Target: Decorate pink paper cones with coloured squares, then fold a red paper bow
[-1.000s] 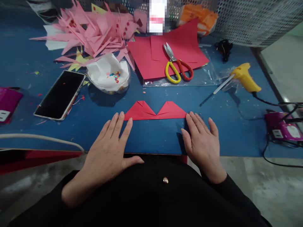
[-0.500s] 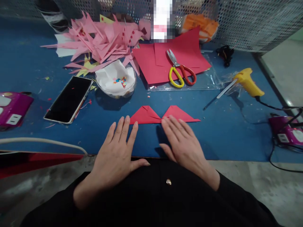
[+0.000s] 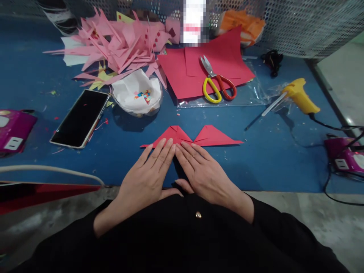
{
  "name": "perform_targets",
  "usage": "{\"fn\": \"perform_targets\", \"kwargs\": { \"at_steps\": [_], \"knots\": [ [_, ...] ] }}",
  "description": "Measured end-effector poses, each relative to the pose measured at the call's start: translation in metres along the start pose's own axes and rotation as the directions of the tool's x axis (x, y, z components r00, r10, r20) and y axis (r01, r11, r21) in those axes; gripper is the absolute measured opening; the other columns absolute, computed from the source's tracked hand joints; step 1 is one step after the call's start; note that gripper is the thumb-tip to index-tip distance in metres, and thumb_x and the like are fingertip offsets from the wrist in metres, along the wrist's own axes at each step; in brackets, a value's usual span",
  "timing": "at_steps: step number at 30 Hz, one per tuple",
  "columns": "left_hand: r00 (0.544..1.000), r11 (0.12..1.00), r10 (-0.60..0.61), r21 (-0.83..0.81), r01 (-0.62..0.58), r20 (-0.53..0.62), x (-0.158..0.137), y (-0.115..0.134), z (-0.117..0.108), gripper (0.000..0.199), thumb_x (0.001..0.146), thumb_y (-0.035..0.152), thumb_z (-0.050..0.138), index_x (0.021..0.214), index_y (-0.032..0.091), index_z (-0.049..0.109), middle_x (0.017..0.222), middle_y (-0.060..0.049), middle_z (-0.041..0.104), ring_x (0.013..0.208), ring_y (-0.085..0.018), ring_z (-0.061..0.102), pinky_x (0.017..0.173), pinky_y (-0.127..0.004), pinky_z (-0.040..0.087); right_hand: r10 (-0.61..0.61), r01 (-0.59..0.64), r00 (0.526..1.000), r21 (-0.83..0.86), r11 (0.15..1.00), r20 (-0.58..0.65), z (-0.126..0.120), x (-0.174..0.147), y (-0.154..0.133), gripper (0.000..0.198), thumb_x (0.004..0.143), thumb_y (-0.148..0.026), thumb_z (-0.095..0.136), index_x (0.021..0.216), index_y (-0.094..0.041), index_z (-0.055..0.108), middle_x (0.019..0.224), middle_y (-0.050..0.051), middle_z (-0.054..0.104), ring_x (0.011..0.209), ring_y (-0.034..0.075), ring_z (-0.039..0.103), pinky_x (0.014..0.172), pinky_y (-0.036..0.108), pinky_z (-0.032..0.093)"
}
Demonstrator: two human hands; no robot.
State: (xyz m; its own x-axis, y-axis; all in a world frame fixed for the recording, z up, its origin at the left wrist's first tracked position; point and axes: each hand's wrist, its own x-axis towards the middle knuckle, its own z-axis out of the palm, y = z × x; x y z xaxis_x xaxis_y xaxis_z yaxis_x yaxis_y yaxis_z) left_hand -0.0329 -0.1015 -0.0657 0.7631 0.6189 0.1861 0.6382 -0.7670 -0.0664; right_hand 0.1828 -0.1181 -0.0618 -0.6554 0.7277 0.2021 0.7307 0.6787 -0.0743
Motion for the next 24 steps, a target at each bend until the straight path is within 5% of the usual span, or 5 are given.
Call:
{"fn": "perform_targets", "kwargs": {
  "at_steps": [7, 13, 24],
  "knots": [
    [0.999, 1.0, 0.019, -0.001, -0.019, 0.04, 0.004, 0.0, 0.001, 0.099, 0.096, 0.073, 0.024, 0.15, -0.01, 0.035, 0.156, -0.032, 0.038, 0.148, -0.04, 0.035, 0.122, -0.049, 0.025, 0.045, -0.045, 0.999, 0.011, 0.999, -0.005, -0.002, -0.011, 0.005, 0.066, 0.106, -0.044, 0.034, 0.148, 0.006, 0.042, 0.154, 0.022, 0.048, 0.146, 0.031, 0.041, 0.122, 0.045, 0.034],
    [0.996, 1.0, -0.007, 0.001, 0.007, 0.091, 0.004, 0.003, -0.004, 0.102, 0.095, 0.075, 0.028, 0.153, -0.008, 0.029, 0.159, -0.03, 0.033, 0.151, -0.038, 0.028, 0.124, -0.049, 0.023, 0.198, -0.198, 0.98, -0.047, 0.979, -0.005, -0.009, -0.039, 0.016, 0.065, 0.105, -0.044, 0.036, 0.149, 0.004, 0.041, 0.152, 0.022, 0.049, 0.144, 0.03, 0.044, 0.12, 0.048, 0.035],
    [0.999, 0.999, 0.01, -0.046, -0.007, 0.05, 0.003, -0.004, -0.007, 0.104, 0.092, 0.079, 0.026, 0.147, -0.008, 0.041, 0.154, -0.031, 0.042, 0.147, -0.038, 0.037, 0.12, -0.049, 0.034, 0.477, -0.486, 0.874, -0.2, 0.851, -0.092, -0.011, -0.077, 0.039, 0.067, 0.106, -0.047, 0.026, 0.154, -0.001, 0.033, 0.146, 0.023, 0.056, 0.14, 0.033, 0.05, 0.115, 0.052, 0.037]
  ]
}}
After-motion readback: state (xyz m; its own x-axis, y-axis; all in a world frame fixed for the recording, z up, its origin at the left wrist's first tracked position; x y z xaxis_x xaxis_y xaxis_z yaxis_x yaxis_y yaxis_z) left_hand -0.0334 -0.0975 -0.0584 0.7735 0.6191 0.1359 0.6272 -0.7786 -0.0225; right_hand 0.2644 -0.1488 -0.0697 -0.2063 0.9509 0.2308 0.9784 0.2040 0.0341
